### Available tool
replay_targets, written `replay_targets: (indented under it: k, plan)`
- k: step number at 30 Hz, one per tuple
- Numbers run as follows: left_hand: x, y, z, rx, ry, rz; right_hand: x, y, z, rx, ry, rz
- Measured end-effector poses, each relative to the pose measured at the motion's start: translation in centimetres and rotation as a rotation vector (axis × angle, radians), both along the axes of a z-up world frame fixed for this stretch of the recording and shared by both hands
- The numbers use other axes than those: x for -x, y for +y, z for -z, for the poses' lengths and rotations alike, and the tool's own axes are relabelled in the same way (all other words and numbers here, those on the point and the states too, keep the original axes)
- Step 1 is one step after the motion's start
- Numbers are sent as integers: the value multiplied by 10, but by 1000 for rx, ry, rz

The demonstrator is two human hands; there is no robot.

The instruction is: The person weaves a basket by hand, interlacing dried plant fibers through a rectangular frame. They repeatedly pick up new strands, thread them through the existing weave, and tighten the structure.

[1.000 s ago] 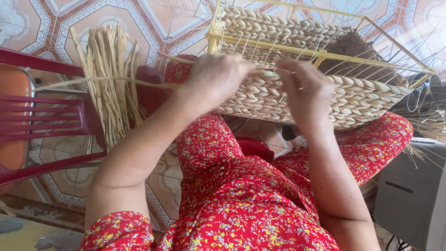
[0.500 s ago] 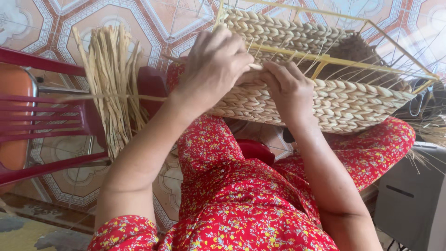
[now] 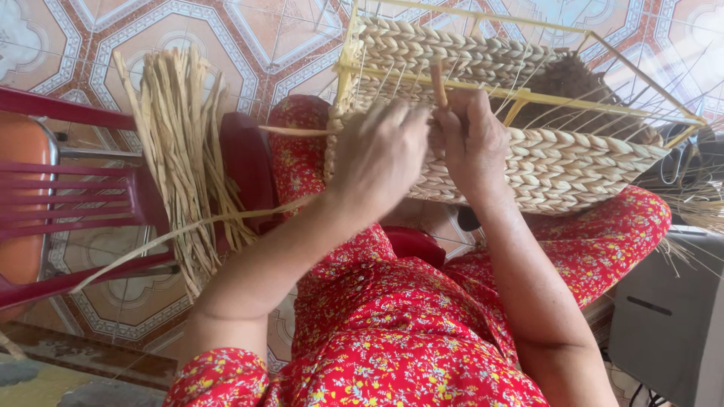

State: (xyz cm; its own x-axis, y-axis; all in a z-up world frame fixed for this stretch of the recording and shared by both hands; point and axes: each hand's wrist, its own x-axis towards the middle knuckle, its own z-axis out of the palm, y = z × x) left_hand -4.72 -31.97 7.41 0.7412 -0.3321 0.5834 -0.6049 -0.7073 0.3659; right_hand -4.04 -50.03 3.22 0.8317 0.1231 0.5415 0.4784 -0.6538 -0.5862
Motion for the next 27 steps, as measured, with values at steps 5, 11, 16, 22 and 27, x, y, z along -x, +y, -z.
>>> replay_targets:
  k: [5, 11, 16, 22, 27]
  plan:
    - [-50, 4, 21, 174, 469, 204, -5, -3, -9, -161, 133, -83]
    - [-20, 12, 56, 274, -138, 325, -4, 10, -15, -96, 134, 10]
    - [-23, 36, 40, 73, 243, 16, -1, 12, -12, 125, -21, -86]
    - [0, 28, 32, -50, -6, 20, -7, 16, -8, 18, -44, -17]
    - [0, 5, 43, -283, -68, 8, -9, 2, -31, -144, 386, -106]
